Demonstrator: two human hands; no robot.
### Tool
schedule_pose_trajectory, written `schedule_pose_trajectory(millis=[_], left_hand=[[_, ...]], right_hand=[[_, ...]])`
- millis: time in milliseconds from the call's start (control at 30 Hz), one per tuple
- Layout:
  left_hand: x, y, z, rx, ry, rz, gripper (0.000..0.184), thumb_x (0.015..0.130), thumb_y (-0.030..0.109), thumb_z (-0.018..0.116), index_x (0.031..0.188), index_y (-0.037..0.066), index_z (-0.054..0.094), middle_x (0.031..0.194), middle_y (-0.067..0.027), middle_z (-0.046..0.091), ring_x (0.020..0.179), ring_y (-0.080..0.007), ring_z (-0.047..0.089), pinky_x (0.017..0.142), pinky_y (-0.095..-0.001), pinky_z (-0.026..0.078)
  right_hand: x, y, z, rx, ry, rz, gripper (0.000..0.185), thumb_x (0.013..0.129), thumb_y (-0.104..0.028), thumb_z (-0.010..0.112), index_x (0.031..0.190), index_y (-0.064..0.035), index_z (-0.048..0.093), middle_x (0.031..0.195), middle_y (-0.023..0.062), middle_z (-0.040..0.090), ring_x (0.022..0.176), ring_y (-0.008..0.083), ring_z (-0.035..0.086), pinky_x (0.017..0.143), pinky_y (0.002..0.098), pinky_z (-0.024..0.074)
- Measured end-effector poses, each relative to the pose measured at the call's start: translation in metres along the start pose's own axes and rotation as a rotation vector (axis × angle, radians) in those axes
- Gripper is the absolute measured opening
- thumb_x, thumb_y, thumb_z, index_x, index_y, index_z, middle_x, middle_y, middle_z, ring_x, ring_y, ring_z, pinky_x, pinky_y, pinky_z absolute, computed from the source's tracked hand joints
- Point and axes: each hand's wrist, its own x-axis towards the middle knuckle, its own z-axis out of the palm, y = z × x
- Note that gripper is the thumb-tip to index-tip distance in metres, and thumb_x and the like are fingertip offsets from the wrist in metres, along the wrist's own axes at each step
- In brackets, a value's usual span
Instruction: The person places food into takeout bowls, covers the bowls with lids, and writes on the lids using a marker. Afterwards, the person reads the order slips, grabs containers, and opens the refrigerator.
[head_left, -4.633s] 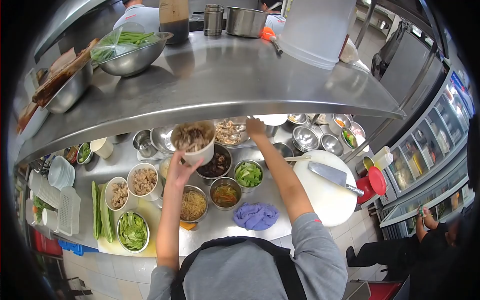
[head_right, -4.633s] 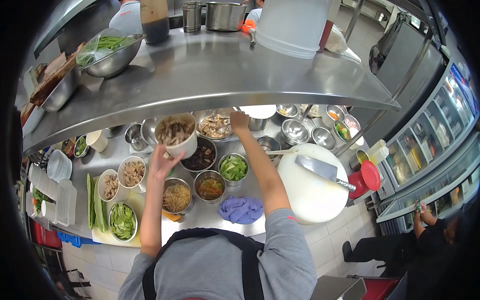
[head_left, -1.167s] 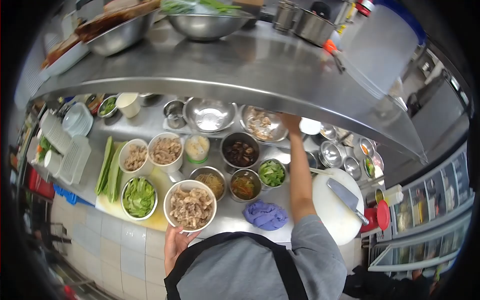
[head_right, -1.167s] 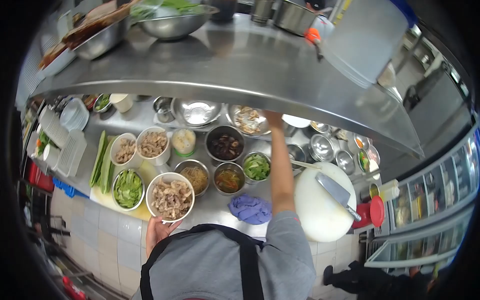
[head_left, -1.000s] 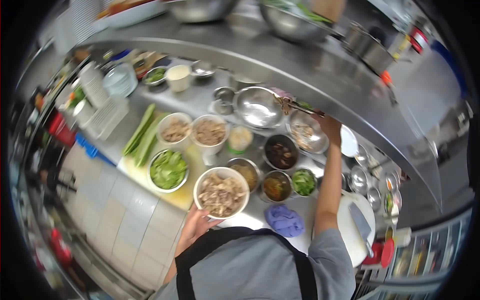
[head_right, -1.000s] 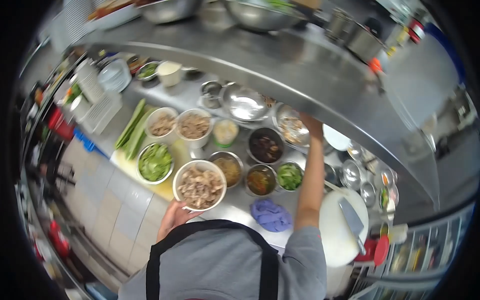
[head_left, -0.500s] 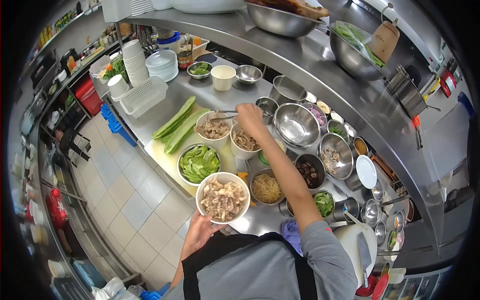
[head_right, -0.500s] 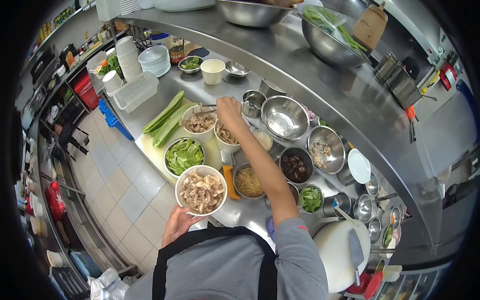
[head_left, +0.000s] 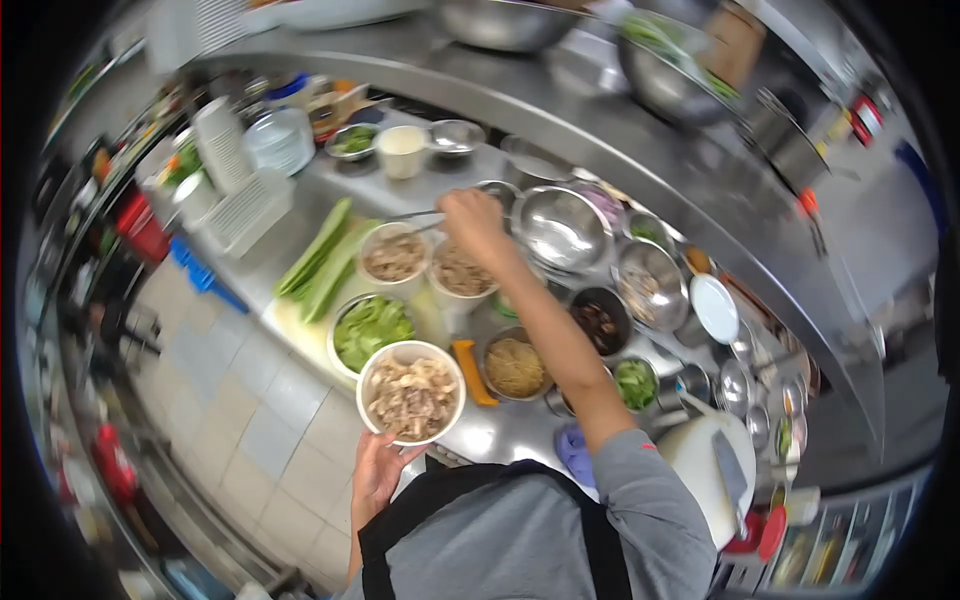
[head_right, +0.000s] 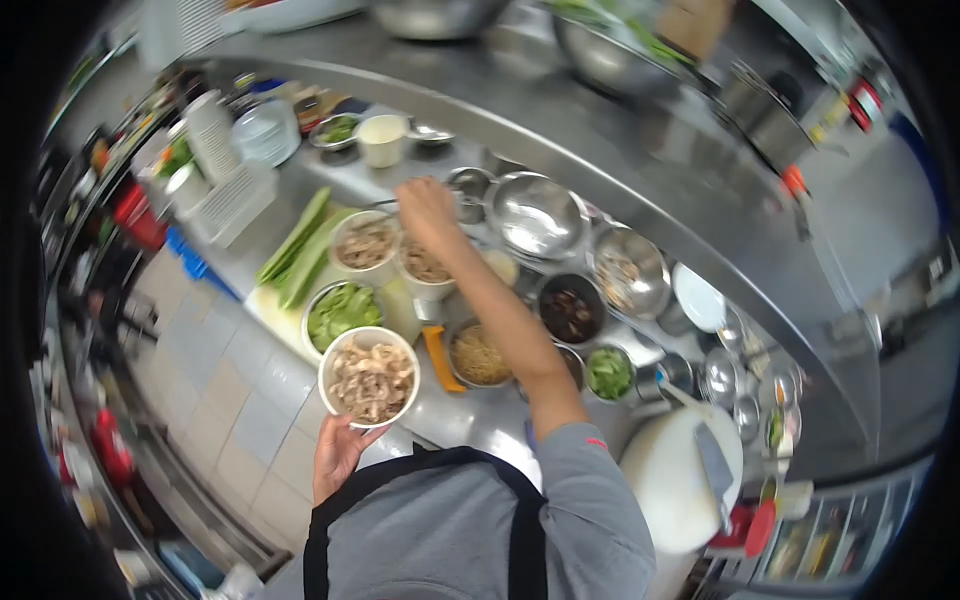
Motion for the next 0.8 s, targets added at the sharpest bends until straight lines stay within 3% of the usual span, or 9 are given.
schedule_pose_trajectory(millis=[100, 200, 233, 267, 333, 400, 433, 700, 800], left_hand=[[0.006, -0.002, 0.004, 0.03, -0.061, -0.058, 0.061, 0.074, 0.011, 0.054, 0.129, 0.004, 0.027, 0.128, -0.0163, 0.038, 0.115, -0.0349, 0.042, 0.093, -0.0508, 0.041], [0.009, 0.005, 0.009, 0.051, -0.074, -0.13, 0.065, 0.073, 0.015, 0.056, 0.13, 0.004, 0.026, 0.129, -0.0161, 0.038, 0.116, -0.0349, 0.041, 0.094, -0.0481, 0.04], [0.011, 0.008, 0.012, 0.047, -0.061, -0.14, 0.066, 0.073, 0.016, 0.056, 0.13, 0.004, 0.026, 0.129, -0.0158, 0.038, 0.116, -0.0347, 0.041, 0.094, -0.0474, 0.041], [0.013, -0.005, 0.013, 0.05, -0.076, -0.147, 0.066, 0.073, 0.015, 0.056, 0.13, 0.004, 0.026, 0.129, -0.0164, 0.037, 0.116, -0.0351, 0.04, 0.094, -0.049, 0.041], [0.016, -0.004, 0.016, 0.05, -0.076, -0.162, 0.066, 0.072, 0.014, 0.057, 0.13, 0.004, 0.025, 0.13, -0.0175, 0.035, 0.117, -0.036, 0.039, 0.092, -0.0523, 0.04], [0.021, -0.008, 0.023, 0.075, -0.117, -0.167, 0.064, 0.073, 0.013, 0.055, 0.129, 0.004, 0.025, 0.13, -0.0179, 0.034, 0.117, -0.0366, 0.039, 0.092, -0.0531, 0.041], [0.025, -0.008, 0.026, 0.09, -0.135, -0.171, 0.064, 0.073, 0.013, 0.055, 0.129, 0.004, 0.025, 0.13, -0.0178, 0.034, 0.117, -0.0366, 0.039, 0.091, -0.0534, 0.041], [0.038, -0.023, 0.053, 0.141, -0.218, -0.241, 0.063, 0.075, 0.015, 0.052, 0.13, 0.004, 0.025, 0.129, -0.0166, 0.038, 0.114, -0.033, 0.043, 0.092, -0.0477, 0.043], [0.032, -0.027, 0.06, 0.15, -0.191, -0.223, 0.062, 0.075, 0.015, 0.051, 0.13, 0.003, 0.025, 0.129, -0.017, 0.038, 0.115, -0.0332, 0.043, 0.092, -0.0485, 0.042]], right_hand=[[-0.016, 0.034, -0.029, 0.06, -0.156, 0.302, 0.029, 0.069, -0.026, 0.069, 0.089, -0.005, 0.064, 0.087, 0.0175, 0.062, 0.085, 0.0313, 0.06, 0.074, 0.0409, 0.0472], [-0.065, 0.107, -0.045, -0.036, -0.008, 0.606, 0.031, 0.071, -0.028, 0.065, 0.089, -0.0018, 0.062, 0.087, 0.0185, 0.062, 0.08, 0.0339, 0.061, 0.068, 0.0421, 0.0491], [-0.091, 0.154, -0.026, -0.209, 0.179, 0.67, 0.029, 0.073, -0.026, 0.06, 0.091, -0.003, 0.061, 0.084, 0.015, 0.063, 0.075, 0.0322, 0.061, 0.065, 0.0407, 0.0488], [-0.129, 0.199, -0.028, -0.527, 0.476, 0.493, 0.022, 0.074, -0.019, 0.058, 0.089, -0.0042, 0.061, 0.083, 0.0124, 0.063, 0.072, 0.0303, 0.061, 0.063, 0.0403, 0.0479], [-0.194, 0.286, -0.021, -0.546, 0.553, 0.698, 0.016, 0.074, -0.014, 0.055, 0.085, -0.0049, 0.062, 0.082, 0.012, 0.063, 0.069, 0.0293, 0.06, 0.061, 0.041, 0.0474], [-0.254, 0.314, -0.039, -0.802, 0.317, 0.896, 0.019, 0.075, -0.018, 0.054, 0.089, -0.0063, 0.061, 0.085, 0.0135, 0.062, 0.076, 0.0296, 0.061, 0.063, 0.0407, 0.0501], [-0.268, 0.317, -0.05, -0.544, 0.206, 1.103, 0.023, 0.075, -0.021, 0.054, 0.092, -0.0069, 0.06, 0.086, 0.0152, 0.062, 0.082, 0.0294, 0.062, 0.063, 0.0413, 0.0518], [-0.32, 0.344, -0.014, -0.483, 0.114, 1.213, 0.037, 0.066, -0.034, 0.069, 0.092, -0.0103, 0.06, 0.089, 0.0102, 0.063, 0.085, 0.0284, 0.061, 0.072, 0.0371, 0.05], [-0.313, 0.328, -0.042, -0.366, 0.17, 1.123, 0.028, 0.072, -0.022, 0.057, 0.096, -0.0083, 0.061, 0.096, 0.0133, 0.061, 0.091, 0.0327, 0.058, 0.076, 0.0403, 0.0479]])
